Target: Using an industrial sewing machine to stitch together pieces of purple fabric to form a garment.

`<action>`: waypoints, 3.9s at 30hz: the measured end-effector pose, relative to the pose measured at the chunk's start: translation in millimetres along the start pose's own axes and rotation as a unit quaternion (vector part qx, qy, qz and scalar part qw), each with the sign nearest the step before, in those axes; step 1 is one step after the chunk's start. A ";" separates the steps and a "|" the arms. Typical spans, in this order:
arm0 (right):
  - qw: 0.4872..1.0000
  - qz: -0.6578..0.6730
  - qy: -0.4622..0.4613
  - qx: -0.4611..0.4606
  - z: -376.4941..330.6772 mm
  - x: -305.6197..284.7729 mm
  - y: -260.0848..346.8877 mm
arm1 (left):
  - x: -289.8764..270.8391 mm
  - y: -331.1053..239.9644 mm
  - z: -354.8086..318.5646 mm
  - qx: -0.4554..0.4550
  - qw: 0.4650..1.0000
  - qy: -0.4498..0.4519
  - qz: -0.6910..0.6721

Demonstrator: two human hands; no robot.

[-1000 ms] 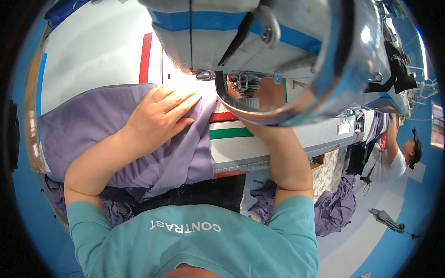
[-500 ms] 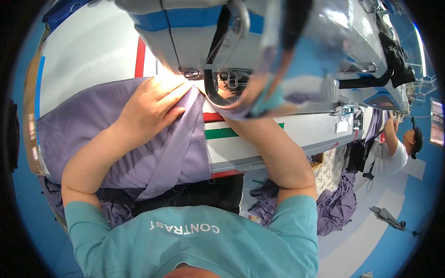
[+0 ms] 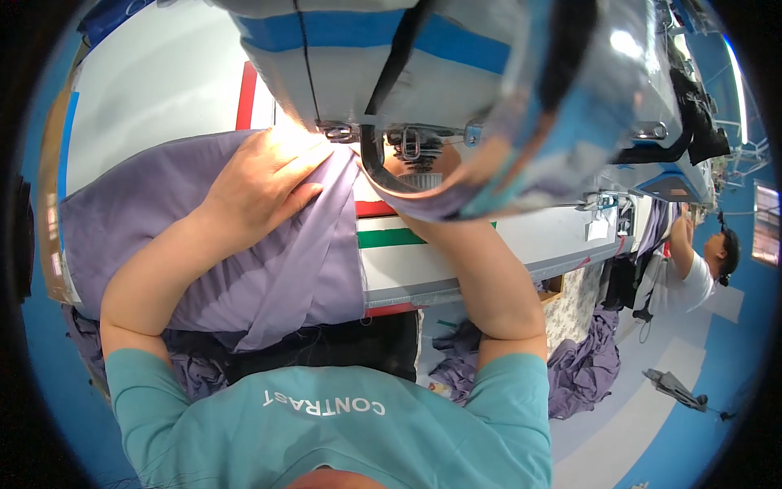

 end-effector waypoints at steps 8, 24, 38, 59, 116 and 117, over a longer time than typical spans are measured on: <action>0.994 0.081 -0.007 0.066 -6.1 -14.1 -55.2 | -1.8 0.5 2.5 0.010 1.000 -0.013 0.015; 0.985 -0.163 -0.038 0.040 -46.0 -5.6 -106.6 | -4.4 7.7 -2.1 0.019 0.997 -0.019 0.066; 0.831 0.493 0.210 0.150 -236.5 58.0 108.1 | -80.1 -78.9 -262.9 -0.243 0.954 -0.173 0.043; 0.938 0.203 0.253 0.123 -196.0 60.6 155.2 | -163.2 -109.7 -347.4 -0.531 0.765 -0.215 -0.292; 0.889 0.107 0.282 -0.343 -136.7 27.6 263.6 | -235.0 -333.0 -427.6 -0.353 0.868 0.169 0.307; 0.884 0.090 0.308 -0.341 -134.8 26.6 263.6 | -235.0 -336.8 -428.6 -0.374 0.857 0.182 0.302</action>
Point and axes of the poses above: each hand's wrist, its own z-axis towards the middle knuckle, its own x-axis out of the palm, y = z × x, the point moved 3 cm from there along z, towards the middle knuckle, and after that the axes turned 1 degree about y, right-handed, at the moved point
